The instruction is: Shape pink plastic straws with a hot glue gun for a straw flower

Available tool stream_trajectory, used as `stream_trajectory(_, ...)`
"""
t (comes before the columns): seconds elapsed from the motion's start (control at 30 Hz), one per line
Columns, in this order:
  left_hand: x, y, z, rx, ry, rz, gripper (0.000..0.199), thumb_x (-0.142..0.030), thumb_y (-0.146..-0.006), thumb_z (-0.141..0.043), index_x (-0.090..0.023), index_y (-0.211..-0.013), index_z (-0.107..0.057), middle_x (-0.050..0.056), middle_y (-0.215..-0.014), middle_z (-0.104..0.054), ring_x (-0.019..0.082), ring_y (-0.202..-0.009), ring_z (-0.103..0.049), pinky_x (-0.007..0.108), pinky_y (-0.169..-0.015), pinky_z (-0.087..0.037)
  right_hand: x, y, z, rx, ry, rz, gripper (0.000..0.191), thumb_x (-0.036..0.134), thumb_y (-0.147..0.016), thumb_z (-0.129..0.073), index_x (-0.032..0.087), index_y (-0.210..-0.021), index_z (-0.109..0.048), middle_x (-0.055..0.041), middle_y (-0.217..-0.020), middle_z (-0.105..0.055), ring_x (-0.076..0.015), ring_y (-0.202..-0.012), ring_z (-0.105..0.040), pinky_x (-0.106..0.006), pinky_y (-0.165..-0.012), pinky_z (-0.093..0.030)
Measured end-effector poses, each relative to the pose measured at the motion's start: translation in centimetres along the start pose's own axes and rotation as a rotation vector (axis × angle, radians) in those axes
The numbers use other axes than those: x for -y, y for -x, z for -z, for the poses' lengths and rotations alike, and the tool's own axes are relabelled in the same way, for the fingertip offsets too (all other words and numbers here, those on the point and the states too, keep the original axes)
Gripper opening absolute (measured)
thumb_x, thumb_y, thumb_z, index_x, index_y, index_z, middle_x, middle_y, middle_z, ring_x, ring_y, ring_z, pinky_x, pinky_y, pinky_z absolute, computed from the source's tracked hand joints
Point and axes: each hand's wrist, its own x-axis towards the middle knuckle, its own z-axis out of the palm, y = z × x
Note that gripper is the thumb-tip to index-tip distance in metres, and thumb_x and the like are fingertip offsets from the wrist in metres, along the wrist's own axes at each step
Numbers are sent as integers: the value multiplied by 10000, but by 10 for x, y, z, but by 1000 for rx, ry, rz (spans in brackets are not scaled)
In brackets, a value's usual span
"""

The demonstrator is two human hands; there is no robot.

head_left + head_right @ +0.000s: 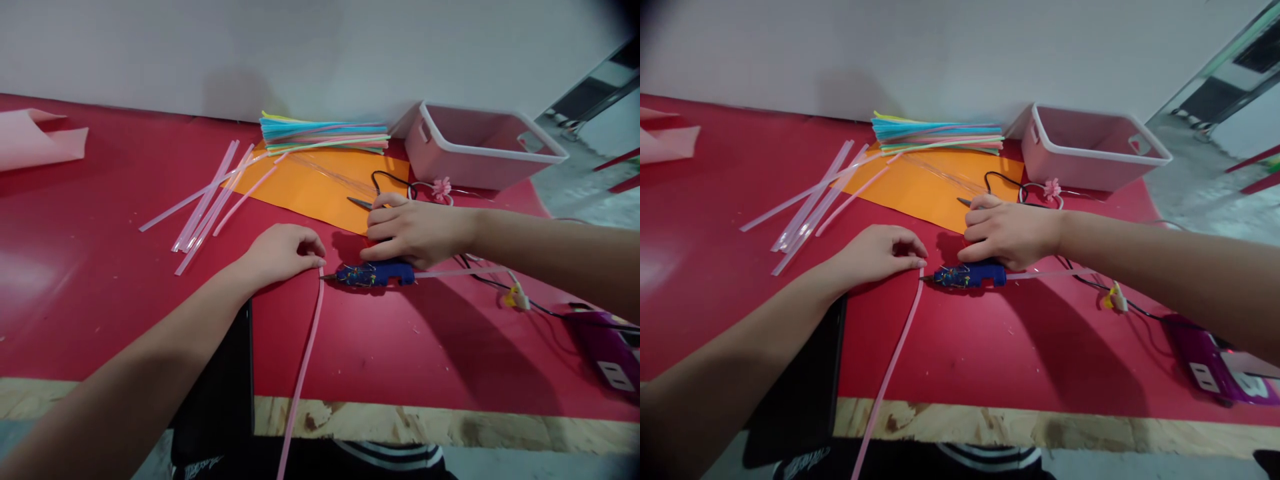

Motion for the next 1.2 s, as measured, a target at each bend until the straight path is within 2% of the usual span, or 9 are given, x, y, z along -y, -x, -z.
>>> stream_trajectory(0.6,2,-1,-3,-13,8,7,133,-321,-819,-790,-225,-906,-822,12,-910,-845,209,-848,-760,293,-703,-492,10,-1,3,16,-30,4,280,181,-957,-508,269,-1186,-643,-9,-817,-657,-213,-841,-539,-442,-1010,-314)
stream_trajectory(1.2,0,-2,-1,-10,-24,-5,157,-347,-827,-782,-226,-918,-824,28,-932,-841,208,-854,-748,290,-722,-500,31,-2,2,5,-108,-7,284,193,-946,-516,261,-1193,-638,-28,-850,-665,-220,-833,-555,-438,-958,-336)
